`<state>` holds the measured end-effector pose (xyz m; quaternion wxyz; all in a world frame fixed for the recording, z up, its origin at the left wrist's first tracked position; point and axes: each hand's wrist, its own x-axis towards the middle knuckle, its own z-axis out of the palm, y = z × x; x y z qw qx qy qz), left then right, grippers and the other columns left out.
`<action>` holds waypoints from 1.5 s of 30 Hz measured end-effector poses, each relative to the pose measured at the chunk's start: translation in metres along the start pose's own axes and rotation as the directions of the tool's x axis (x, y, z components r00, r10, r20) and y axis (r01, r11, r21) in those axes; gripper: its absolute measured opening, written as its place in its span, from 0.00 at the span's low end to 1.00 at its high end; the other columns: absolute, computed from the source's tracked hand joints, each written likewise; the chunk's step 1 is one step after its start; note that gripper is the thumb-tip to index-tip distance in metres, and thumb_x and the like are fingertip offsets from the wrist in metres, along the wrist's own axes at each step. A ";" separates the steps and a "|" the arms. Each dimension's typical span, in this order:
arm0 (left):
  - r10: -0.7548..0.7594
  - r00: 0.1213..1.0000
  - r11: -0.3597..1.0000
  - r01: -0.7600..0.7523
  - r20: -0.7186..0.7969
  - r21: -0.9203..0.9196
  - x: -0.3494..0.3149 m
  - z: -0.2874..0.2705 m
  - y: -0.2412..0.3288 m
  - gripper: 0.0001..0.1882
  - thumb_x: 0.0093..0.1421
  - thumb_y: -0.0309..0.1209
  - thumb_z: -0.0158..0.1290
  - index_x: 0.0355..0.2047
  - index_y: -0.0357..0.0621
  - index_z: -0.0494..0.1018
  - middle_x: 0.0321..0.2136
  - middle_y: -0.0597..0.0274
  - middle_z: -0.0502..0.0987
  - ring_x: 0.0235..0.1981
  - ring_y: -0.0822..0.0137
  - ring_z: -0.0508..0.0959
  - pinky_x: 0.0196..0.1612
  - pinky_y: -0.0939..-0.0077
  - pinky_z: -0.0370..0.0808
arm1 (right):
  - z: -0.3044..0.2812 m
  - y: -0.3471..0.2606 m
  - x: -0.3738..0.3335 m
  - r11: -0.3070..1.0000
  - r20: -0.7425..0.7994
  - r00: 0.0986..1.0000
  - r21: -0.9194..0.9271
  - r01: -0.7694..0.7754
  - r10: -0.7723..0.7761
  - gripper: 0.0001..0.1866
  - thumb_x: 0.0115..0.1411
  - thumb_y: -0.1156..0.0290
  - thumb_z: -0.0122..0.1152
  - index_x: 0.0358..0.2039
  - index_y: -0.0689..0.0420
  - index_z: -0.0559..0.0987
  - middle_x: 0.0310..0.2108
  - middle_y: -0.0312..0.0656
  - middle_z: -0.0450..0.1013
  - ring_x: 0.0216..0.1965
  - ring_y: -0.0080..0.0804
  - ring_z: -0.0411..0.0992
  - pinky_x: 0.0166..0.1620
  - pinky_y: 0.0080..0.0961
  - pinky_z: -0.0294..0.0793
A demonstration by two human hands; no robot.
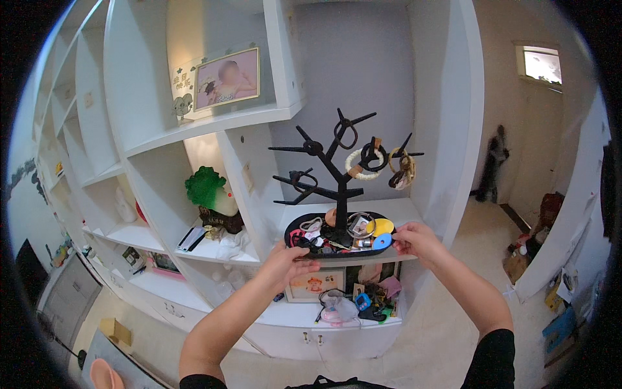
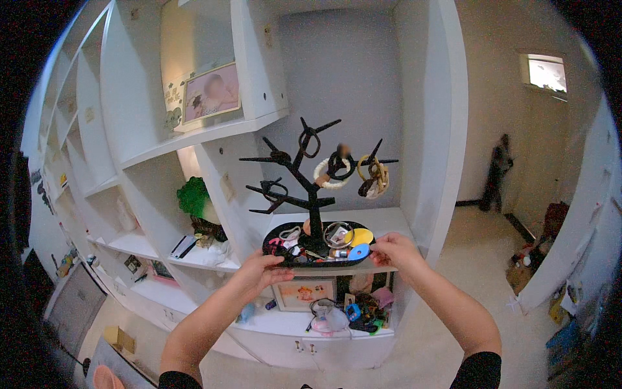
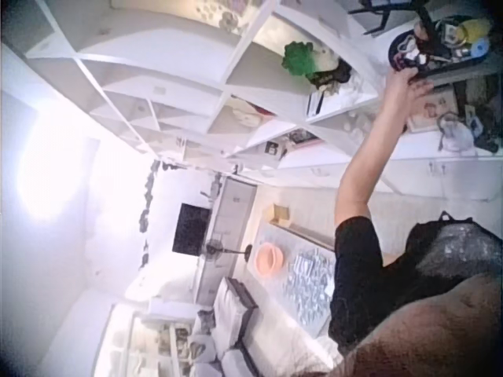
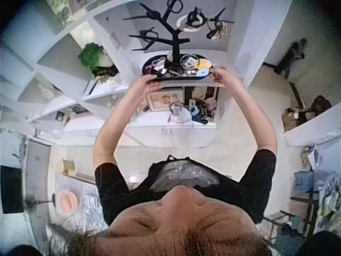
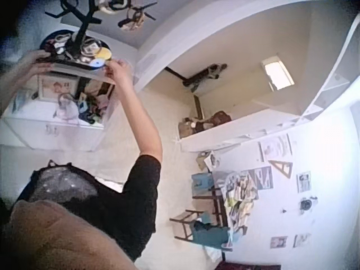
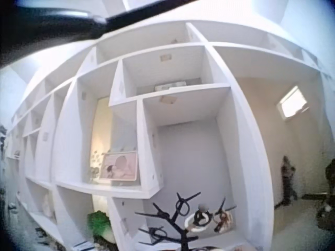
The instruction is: The person wipes a white shelf with a cloth, then organizes various hair accessories and small items from a drawer onto a black tree-shaped stand. They place hair ties, clips, and a small blue toy onto the stand's branches and base.
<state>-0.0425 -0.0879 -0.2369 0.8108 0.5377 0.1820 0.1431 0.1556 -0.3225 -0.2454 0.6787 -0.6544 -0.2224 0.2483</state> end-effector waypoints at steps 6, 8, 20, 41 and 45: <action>-0.094 0.995 0.986 0.086 0.046 0.146 0.053 -0.006 0.007 0.15 0.57 0.25 0.48 0.44 0.39 0.59 0.35 0.49 0.73 0.28 0.56 0.78 0.31 0.63 0.79 | -0.003 0.006 0.046 0.988 -0.090 0.996 -0.153 -0.027 0.014 0.07 0.52 0.73 0.57 0.28 0.62 0.71 0.22 0.40 0.71 0.21 0.24 0.70 0.24 0.20 0.71; -0.149 0.987 0.953 0.125 0.066 0.276 0.080 -0.015 0.006 0.14 0.56 0.27 0.49 0.42 0.40 0.61 0.31 0.52 0.74 0.25 0.60 0.77 0.28 0.66 0.78 | -0.005 0.008 0.060 0.981 -0.127 0.992 -0.194 -0.027 0.002 0.06 0.51 0.73 0.57 0.27 0.62 0.72 0.22 0.40 0.71 0.20 0.25 0.71 0.23 0.21 0.71; -0.292 0.953 0.880 0.302 -0.083 0.366 0.143 -0.019 0.006 0.09 0.54 0.30 0.55 0.27 0.41 0.66 0.15 0.64 0.66 0.09 0.78 0.57 0.09 0.81 0.47 | -0.014 0.033 0.122 0.846 -0.279 0.952 -0.531 -0.047 -0.122 0.15 0.46 0.67 0.61 0.33 0.62 0.76 0.25 0.43 0.76 0.27 0.28 0.76 0.32 0.24 0.73; 0.436 0.857 -0.080 -0.266 0.274 0.961 0.171 -0.007 0.007 0.09 0.49 0.32 0.54 0.31 0.44 0.77 0.25 0.52 0.77 0.28 0.54 0.76 0.31 0.63 0.71 | -0.016 0.034 0.111 0.780 -0.271 0.916 -0.622 0.067 -0.295 0.12 0.54 0.69 0.55 0.39 0.58 0.77 0.28 0.41 0.77 0.31 0.29 0.76 0.35 0.23 0.71; 0.555 0.805 0.107 -0.319 0.210 0.942 0.167 0.010 0.008 0.05 0.49 0.27 0.52 0.27 0.40 0.74 0.24 0.49 0.76 0.31 0.48 0.76 0.35 0.57 0.72 | -0.017 0.035 0.107 0.781 -0.283 0.901 -0.617 0.091 -0.329 0.11 0.54 0.72 0.55 0.38 0.60 0.77 0.28 0.43 0.77 0.30 0.28 0.76 0.35 0.22 0.71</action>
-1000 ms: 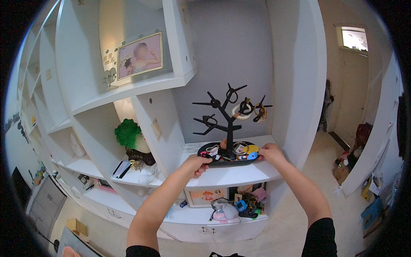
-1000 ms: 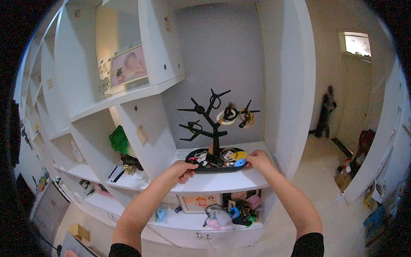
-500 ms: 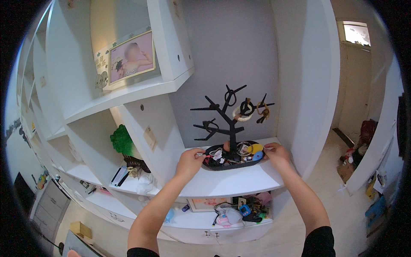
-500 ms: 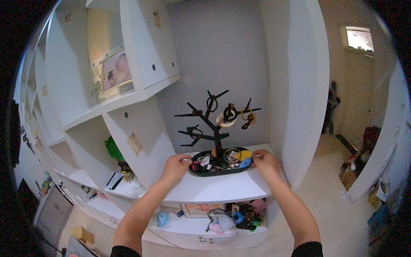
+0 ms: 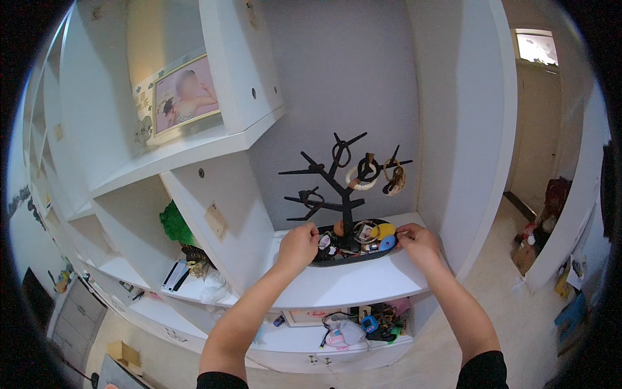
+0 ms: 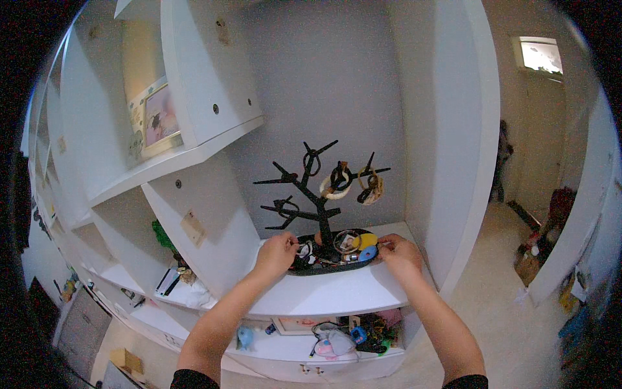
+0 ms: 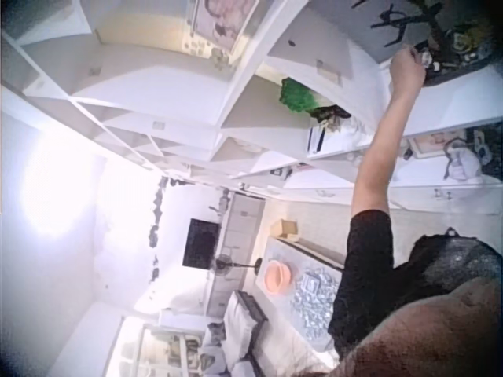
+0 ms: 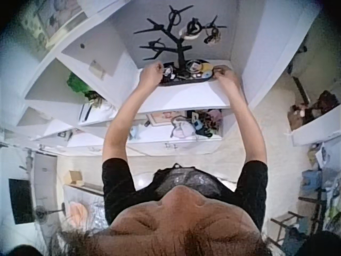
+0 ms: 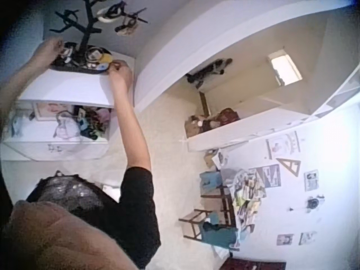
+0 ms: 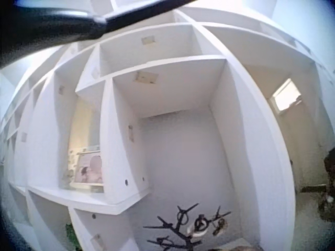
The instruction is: The person wipes a white shelf with a cloth, then organizes various hair accessories and small items from a drawer onto a black tree-shaped stand. They place hair ties, clips, and a small blue toy onto the stand's branches and base.
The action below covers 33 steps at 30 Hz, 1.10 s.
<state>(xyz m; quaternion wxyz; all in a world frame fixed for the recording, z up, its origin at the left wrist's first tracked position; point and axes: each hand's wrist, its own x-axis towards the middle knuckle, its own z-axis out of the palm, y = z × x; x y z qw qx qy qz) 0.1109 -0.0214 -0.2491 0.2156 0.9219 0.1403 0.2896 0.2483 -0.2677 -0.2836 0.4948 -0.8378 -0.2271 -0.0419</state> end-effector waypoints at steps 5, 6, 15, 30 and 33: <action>0.014 0.999 0.982 -0.021 0.036 0.186 0.009 0.015 -0.013 0.10 0.48 0.31 0.55 0.32 0.45 0.76 0.29 0.50 0.77 0.33 0.51 0.77 0.34 0.60 0.72 | -0.001 -0.011 -0.002 0.996 0.034 0.999 -0.089 -0.032 0.035 0.13 0.51 0.65 0.57 0.38 0.53 0.79 0.30 0.41 0.77 0.33 0.33 0.75 0.36 0.28 0.71; 0.029 0.999 0.977 -0.036 0.038 0.211 0.009 0.018 -0.013 0.09 0.48 0.31 0.55 0.31 0.45 0.76 0.30 0.50 0.77 0.33 0.51 0.77 0.34 0.60 0.73 | -0.003 -0.012 -0.003 0.993 0.036 0.998 -0.101 -0.054 0.058 0.14 0.49 0.63 0.58 0.37 0.50 0.79 0.32 0.41 0.77 0.34 0.36 0.75 0.37 0.31 0.72; -0.011 1.000 0.973 0.007 0.017 0.231 0.014 0.021 -0.017 0.08 0.49 0.32 0.54 0.28 0.41 0.74 0.27 0.49 0.76 0.32 0.49 0.76 0.33 0.58 0.72 | -0.004 -0.013 -0.006 0.994 0.049 0.998 -0.104 -0.024 0.029 0.15 0.50 0.62 0.57 0.39 0.49 0.78 0.32 0.41 0.77 0.34 0.37 0.75 0.38 0.31 0.72; 0.046 0.871 0.978 -0.139 -0.489 -0.157 -0.031 -0.034 0.038 0.06 0.52 0.26 0.54 0.30 0.38 0.71 0.19 0.57 0.73 0.20 0.61 0.73 0.25 0.70 0.69 | -0.004 -0.014 -0.016 0.993 -0.016 0.997 -0.096 0.075 -0.077 0.14 0.52 0.64 0.57 0.40 0.51 0.77 0.31 0.43 0.76 0.34 0.41 0.74 0.39 0.34 0.72; -0.179 0.797 0.925 -0.063 -0.577 -0.374 -0.006 -0.031 0.009 0.06 0.51 0.27 0.56 0.29 0.38 0.72 0.18 0.58 0.74 0.20 0.65 0.74 0.27 0.72 0.70 | 0.000 -0.005 -0.012 0.995 -0.036 0.996 -0.063 0.083 -0.086 0.15 0.50 0.67 0.58 0.40 0.53 0.78 0.29 0.42 0.76 0.31 0.35 0.74 0.36 0.29 0.71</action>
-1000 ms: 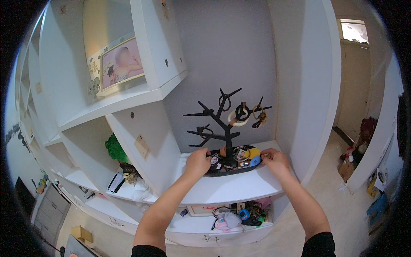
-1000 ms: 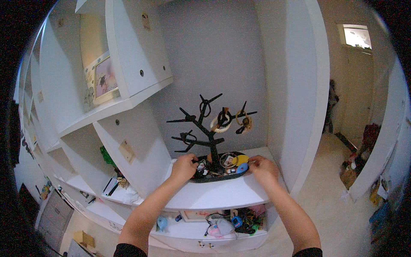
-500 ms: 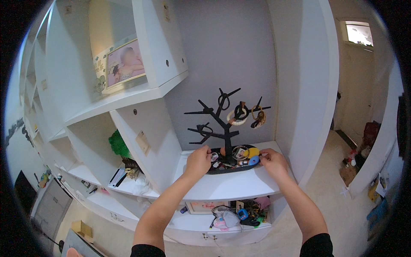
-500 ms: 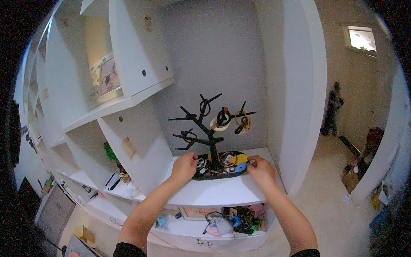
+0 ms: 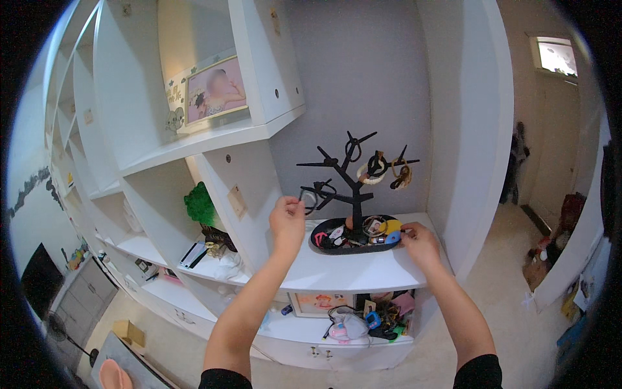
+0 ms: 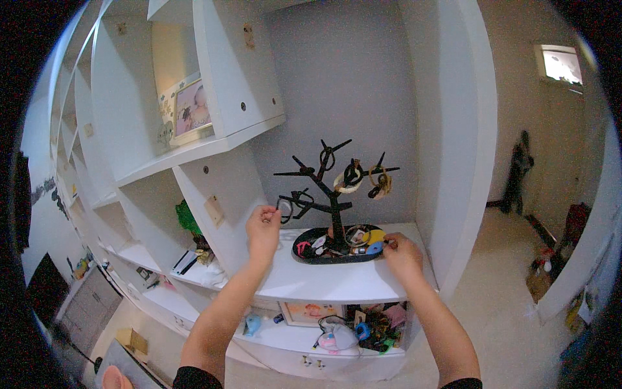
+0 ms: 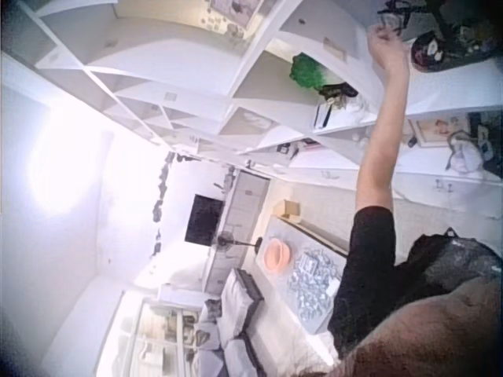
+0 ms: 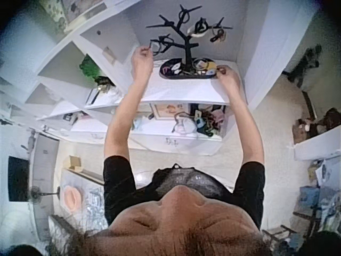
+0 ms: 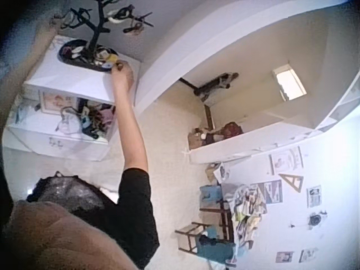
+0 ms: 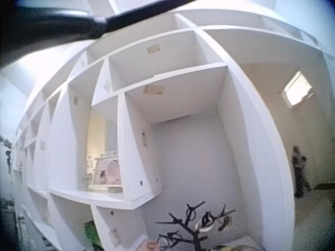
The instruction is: The person wipes a white shelf with a cloth, then organizes various hair accessories and small items from a drawer onto a black tree-shaped stand. They place hair ties, clips, and a small blue toy onto the stand's branches and base.
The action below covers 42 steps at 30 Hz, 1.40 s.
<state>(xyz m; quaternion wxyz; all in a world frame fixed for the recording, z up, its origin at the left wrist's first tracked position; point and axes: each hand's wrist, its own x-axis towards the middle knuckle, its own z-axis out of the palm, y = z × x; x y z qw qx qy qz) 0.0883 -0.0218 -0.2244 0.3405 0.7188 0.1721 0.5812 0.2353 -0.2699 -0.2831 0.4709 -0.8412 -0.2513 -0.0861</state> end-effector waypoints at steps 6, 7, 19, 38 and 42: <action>-0.298 0.954 0.953 0.297 0.013 0.056 0.009 0.001 -0.056 0.08 0.48 0.29 0.58 0.27 0.38 0.75 0.22 0.56 0.78 0.25 0.65 0.77 0.31 0.73 0.72 | 0.002 -0.008 -0.002 1.000 -0.013 1.000 -0.011 0.025 -0.025 0.15 0.50 0.67 0.58 0.40 0.55 0.77 0.29 0.42 0.76 0.30 0.35 0.74 0.36 0.29 0.71; -0.301 0.953 0.953 0.298 0.032 0.060 0.008 0.005 -0.057 0.09 0.49 0.29 0.58 0.29 0.37 0.75 0.22 0.57 0.78 0.24 0.67 0.76 0.30 0.74 0.71 | 0.000 -0.007 -0.002 1.000 -0.019 1.000 -0.018 0.016 -0.017 0.15 0.50 0.67 0.58 0.40 0.54 0.77 0.30 0.42 0.76 0.31 0.36 0.74 0.37 0.30 0.71; -0.417 0.858 0.892 0.449 0.299 -0.046 -0.012 0.009 -0.075 0.24 0.53 0.25 0.55 0.51 0.40 0.65 0.29 0.59 0.76 0.23 0.71 0.75 0.20 0.78 0.71 | -0.001 -0.008 -0.004 0.998 -0.077 0.995 0.015 -0.066 0.067 0.15 0.53 0.64 0.56 0.42 0.52 0.77 0.31 0.44 0.76 0.33 0.36 0.74 0.36 0.30 0.70; 0.141 0.757 0.791 -0.474 0.638 0.387 -0.042 -0.006 -0.003 0.07 0.52 0.30 0.53 0.29 0.40 0.76 0.28 0.52 0.77 0.33 0.51 0.74 0.33 0.60 0.73 | 0.003 -0.014 -0.012 0.974 -0.043 0.996 0.213 0.083 -0.075 0.13 0.54 0.68 0.59 0.40 0.55 0.77 0.26 0.41 0.76 0.26 0.29 0.74 0.32 0.25 0.72; -0.166 0.712 0.730 -0.377 0.683 0.570 -0.035 0.012 0.004 0.06 0.51 0.30 0.53 0.26 0.40 0.75 0.24 0.50 0.76 0.31 0.50 0.76 0.33 0.57 0.73 | 0.005 -0.009 -0.013 0.947 -0.007 0.994 0.305 0.105 -0.108 0.12 0.55 0.67 0.58 0.39 0.57 0.77 0.25 0.40 0.76 0.25 0.26 0.73 0.31 0.23 0.71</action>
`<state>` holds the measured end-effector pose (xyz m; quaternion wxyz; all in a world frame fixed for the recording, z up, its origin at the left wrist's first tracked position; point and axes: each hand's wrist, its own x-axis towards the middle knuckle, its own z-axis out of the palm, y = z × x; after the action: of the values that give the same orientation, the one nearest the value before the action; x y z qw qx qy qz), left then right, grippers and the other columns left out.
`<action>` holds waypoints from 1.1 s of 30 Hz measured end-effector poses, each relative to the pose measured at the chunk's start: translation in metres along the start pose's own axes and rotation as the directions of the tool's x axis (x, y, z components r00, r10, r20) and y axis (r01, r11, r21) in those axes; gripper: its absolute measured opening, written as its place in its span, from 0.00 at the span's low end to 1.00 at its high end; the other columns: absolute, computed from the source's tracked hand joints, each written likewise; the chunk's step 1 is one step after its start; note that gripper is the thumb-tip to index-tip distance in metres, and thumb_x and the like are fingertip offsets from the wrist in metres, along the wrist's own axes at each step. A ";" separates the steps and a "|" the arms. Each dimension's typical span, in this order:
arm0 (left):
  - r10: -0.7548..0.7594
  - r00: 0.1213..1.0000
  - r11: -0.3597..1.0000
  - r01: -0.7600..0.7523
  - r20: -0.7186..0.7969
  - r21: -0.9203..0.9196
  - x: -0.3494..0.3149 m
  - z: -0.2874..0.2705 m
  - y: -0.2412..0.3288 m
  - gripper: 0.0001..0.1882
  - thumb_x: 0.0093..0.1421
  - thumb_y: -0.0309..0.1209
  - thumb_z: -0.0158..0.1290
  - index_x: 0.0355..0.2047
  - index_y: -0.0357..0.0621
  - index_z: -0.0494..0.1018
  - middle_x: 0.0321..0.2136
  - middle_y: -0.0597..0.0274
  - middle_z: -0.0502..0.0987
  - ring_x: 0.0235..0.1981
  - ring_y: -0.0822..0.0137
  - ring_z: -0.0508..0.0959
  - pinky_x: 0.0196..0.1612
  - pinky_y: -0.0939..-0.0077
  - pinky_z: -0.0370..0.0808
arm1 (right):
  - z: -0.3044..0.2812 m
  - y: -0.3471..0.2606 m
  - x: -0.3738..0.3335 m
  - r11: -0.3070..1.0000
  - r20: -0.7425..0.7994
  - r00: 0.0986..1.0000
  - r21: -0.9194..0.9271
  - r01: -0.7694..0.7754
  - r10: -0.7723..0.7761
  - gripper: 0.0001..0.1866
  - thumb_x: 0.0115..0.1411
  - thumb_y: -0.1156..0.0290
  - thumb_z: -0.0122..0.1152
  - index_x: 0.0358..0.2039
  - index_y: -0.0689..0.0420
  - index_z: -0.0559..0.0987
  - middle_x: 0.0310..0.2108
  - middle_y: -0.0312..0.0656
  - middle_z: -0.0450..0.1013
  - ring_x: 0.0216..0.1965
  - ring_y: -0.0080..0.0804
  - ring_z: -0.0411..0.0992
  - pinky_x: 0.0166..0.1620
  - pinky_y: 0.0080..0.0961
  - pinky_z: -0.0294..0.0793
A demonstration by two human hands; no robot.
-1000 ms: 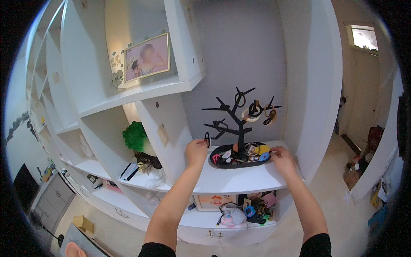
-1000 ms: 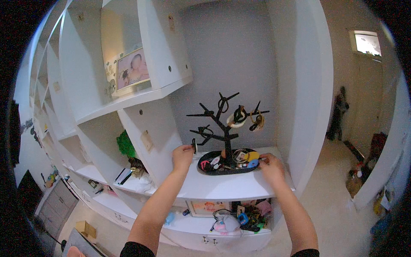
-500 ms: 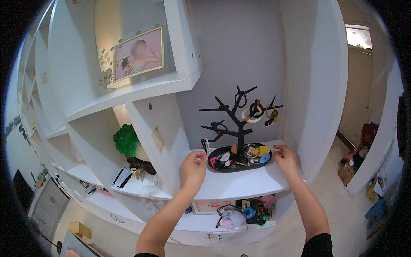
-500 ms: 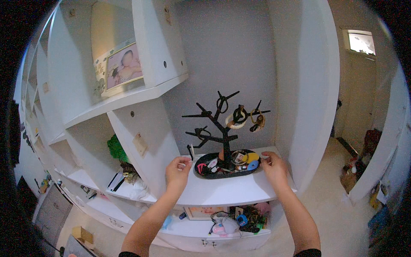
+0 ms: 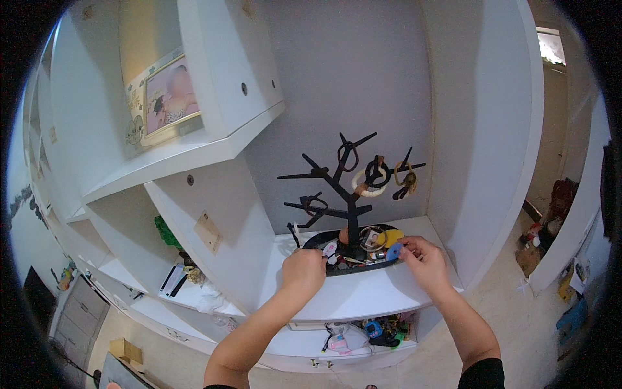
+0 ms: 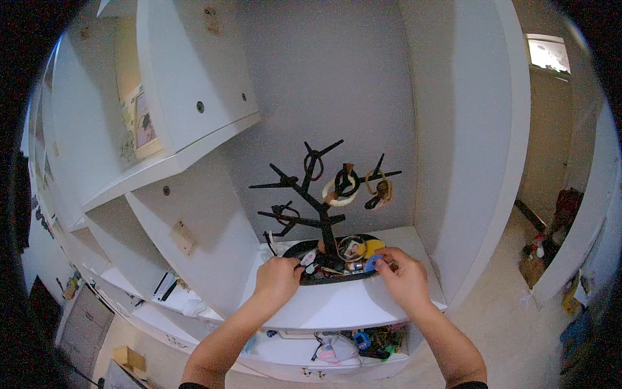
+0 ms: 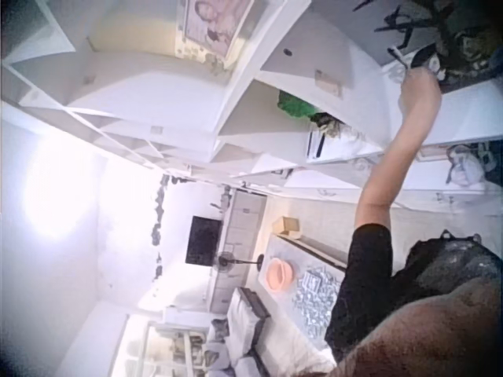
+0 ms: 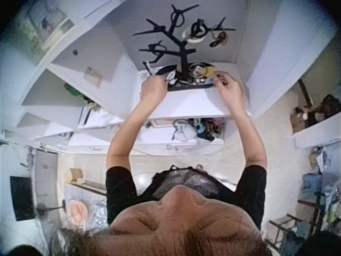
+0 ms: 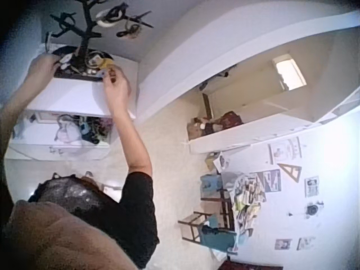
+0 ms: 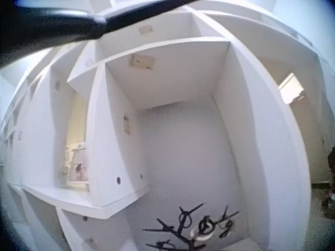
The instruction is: The person wipes a white shelf with a cloth, then organizes various hair accessories and small items from a drawer onto a black tree-shaped stand. They place hair ties, clips, and a small blue toy onto the stand's branches and base.
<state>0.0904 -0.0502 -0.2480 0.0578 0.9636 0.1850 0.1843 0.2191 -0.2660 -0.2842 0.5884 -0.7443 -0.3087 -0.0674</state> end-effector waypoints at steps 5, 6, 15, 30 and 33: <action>-0.003 1.000 1.000 0.003 -0.003 -0.001 0.009 0.003 -0.005 0.09 0.49 0.29 0.55 0.32 0.43 0.76 0.26 0.50 0.77 0.31 0.49 0.76 0.33 0.58 0.73 | -0.004 -0.021 -0.006 0.998 0.071 0.997 -0.057 -0.009 0.013 0.12 0.54 0.67 0.59 0.38 0.57 0.78 0.26 0.40 0.76 0.25 0.25 0.73 0.31 0.23 0.71; 0.001 1.000 1.000 -0.001 -0.009 -0.010 0.010 0.003 -0.003 0.09 0.49 0.28 0.54 0.32 0.43 0.76 0.26 0.49 0.77 0.31 0.50 0.76 0.34 0.58 0.73 | -0.005 -0.022 -0.006 0.998 0.080 0.997 -0.062 -0.014 0.019 0.12 0.54 0.67 0.59 0.38 0.56 0.78 0.26 0.40 0.76 0.25 0.25 0.73 0.31 0.23 0.71; 0.064 0.921 0.921 -0.203 -0.383 -0.333 -0.015 -0.010 -0.013 0.15 0.53 0.24 0.53 0.43 0.43 0.73 0.32 0.55 0.76 0.31 0.62 0.76 0.31 0.72 0.74 | -0.006 -0.022 -0.006 0.991 0.111 0.993 -0.127 0.040 -0.026 0.11 0.52 0.68 0.60 0.38 0.53 0.78 0.28 0.41 0.76 0.24 0.30 0.74 0.30 0.25 0.72; -0.178 0.984 -0.194 -0.030 0.005 -0.981 -0.025 -0.002 -0.050 0.18 0.60 0.23 0.46 0.51 0.37 0.65 0.42 0.53 0.72 0.39 0.58 0.77 0.42 0.70 0.77 | 0.004 -0.022 -0.007 0.974 0.112 0.988 -0.188 0.130 -0.111 0.09 0.51 0.72 0.59 0.35 0.55 0.79 0.26 0.42 0.75 0.23 0.28 0.72 0.29 0.24 0.72; -0.190 0.982 -0.228 -0.040 0.004 -0.973 -0.027 -0.005 -0.048 0.17 0.60 0.24 0.46 0.50 0.37 0.65 0.41 0.54 0.72 0.40 0.59 0.76 0.43 0.68 0.76 | 0.006 -0.028 -0.007 0.972 0.119 0.989 -0.206 0.112 -0.089 0.07 0.53 0.77 0.58 0.34 0.58 0.79 0.26 0.38 0.75 0.26 0.20 0.70 0.29 0.18 0.69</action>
<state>0.0490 -0.0154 -0.2614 0.7860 0.5245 0.0330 0.3255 0.1972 -0.2600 -0.2655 0.4838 -0.7887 -0.3689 -0.0888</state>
